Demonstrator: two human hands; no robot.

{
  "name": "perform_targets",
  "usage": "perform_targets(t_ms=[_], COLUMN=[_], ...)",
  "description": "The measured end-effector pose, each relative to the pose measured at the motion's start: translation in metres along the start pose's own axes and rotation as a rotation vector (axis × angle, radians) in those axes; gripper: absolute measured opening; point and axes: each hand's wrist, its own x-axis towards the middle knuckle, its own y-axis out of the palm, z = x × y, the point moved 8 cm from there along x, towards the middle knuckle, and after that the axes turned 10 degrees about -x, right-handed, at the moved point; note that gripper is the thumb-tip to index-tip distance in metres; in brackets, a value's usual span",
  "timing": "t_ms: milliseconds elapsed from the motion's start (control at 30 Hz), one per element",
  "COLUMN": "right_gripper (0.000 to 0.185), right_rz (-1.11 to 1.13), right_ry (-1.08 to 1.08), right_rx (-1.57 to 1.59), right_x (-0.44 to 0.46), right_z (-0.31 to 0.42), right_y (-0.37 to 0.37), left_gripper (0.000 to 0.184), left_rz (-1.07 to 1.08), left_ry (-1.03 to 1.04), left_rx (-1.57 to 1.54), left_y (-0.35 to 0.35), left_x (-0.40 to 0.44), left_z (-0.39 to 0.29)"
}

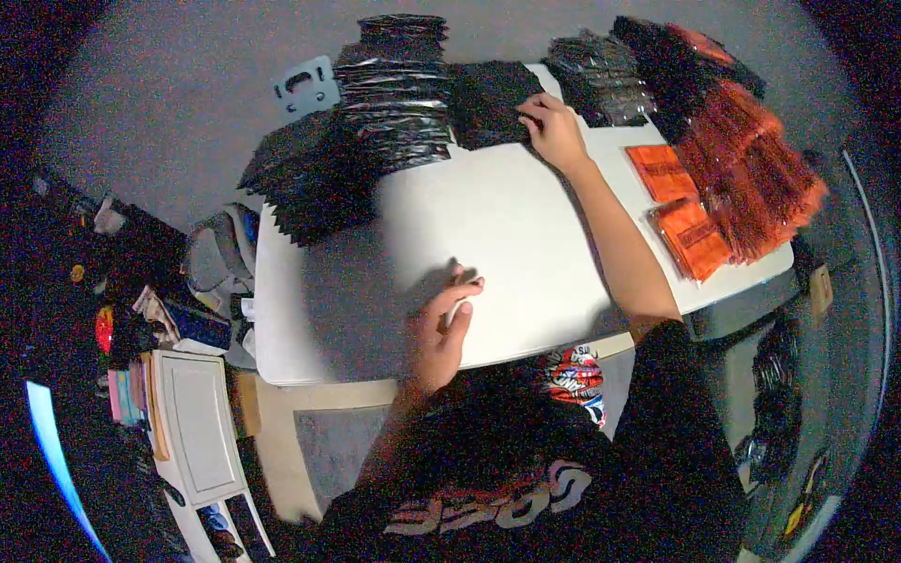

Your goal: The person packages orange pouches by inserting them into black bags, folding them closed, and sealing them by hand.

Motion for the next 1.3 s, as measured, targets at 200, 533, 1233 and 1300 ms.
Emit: perform_targets(t_ms=[200,533,1233,1300], right_gripper=[0.019,0.015,0.023,0.025], right_rz=[0.029,0.048,-0.102,0.036], right_ry=[-0.102,0.011,-0.041,0.056], right_rx=[-0.078,-0.156,-0.356,-0.365], right_x=[0.0,0.003,0.035,0.017], right_z=[-0.007,-0.017,0.039,0.067], right_y=[0.009,0.008,-0.075,-0.105], left_gripper=[0.021,0.023,0.025,0.026], left_rz=[-0.028,-0.013,-0.058,-0.065], left_ry=[-0.02,0.018,0.066,0.057], left_rx=[-0.1,0.109,0.189,0.135], left_y=[0.004,0.004,0.002,0.002], left_x=[0.0,0.001,0.001,0.004], left_z=[0.014,-0.015,0.005,-0.002])
